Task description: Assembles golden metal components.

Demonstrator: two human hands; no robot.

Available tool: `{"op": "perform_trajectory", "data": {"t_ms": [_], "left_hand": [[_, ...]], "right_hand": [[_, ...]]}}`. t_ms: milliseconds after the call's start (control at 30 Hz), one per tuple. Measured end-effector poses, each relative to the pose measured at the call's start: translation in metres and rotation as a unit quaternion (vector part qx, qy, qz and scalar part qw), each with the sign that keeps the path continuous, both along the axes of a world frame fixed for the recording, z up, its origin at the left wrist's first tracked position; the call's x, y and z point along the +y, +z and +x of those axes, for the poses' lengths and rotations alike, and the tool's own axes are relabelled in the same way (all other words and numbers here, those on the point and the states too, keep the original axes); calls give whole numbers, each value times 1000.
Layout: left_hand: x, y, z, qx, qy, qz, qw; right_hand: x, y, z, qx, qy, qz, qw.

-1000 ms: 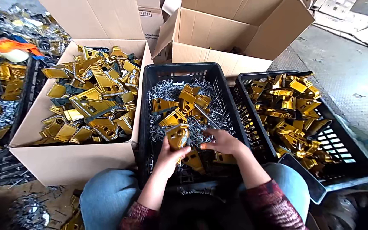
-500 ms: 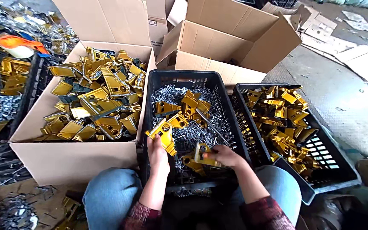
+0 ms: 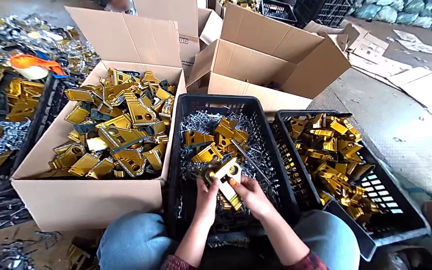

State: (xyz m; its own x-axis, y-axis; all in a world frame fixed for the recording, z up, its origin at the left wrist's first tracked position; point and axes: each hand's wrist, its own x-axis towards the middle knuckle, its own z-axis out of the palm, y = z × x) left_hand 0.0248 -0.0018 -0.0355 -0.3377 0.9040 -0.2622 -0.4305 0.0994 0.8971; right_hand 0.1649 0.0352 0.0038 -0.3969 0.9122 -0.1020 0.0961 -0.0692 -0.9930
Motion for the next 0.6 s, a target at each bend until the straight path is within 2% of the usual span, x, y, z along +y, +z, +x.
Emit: {"op": "perform_trajectory", "data": {"t_ms": [67, 133, 200, 267, 333, 400, 433, 500, 600], "left_hand": [[2, -5, 6, -70, 23, 18, 997], [4, -3, 7, -136, 33, -1, 990], [6, -3, 10, -153, 30, -22, 988], [9, -8, 14, -95, 23, -31, 995], [13, -12, 14, 33, -2, -59, 998], [16, -12, 6, 145, -43, -90, 984], [19, -10, 0, 173, -62, -81, 980], [23, -3, -9, 181, -74, -42, 980], [29, 0, -17, 105, -49, -6, 993]], "right_hand": [[0, -11, -1, -120, 9, 167, 979], [2, -23, -3, -143, -12, 235, 961], [6, -31, -2, -71, -2, 149, 986], [8, -35, -5, 63, 11, -14, 998], [7, -34, -8, 166, -6, -155, 974], [10, -32, -8, 233, -95, -260, 932], [18, -31, -7, 259, -135, -287, 912], [50, -32, -2, 319, -189, -273, 888], [143, -17, 2, 399, -216, -218, 864]]}}
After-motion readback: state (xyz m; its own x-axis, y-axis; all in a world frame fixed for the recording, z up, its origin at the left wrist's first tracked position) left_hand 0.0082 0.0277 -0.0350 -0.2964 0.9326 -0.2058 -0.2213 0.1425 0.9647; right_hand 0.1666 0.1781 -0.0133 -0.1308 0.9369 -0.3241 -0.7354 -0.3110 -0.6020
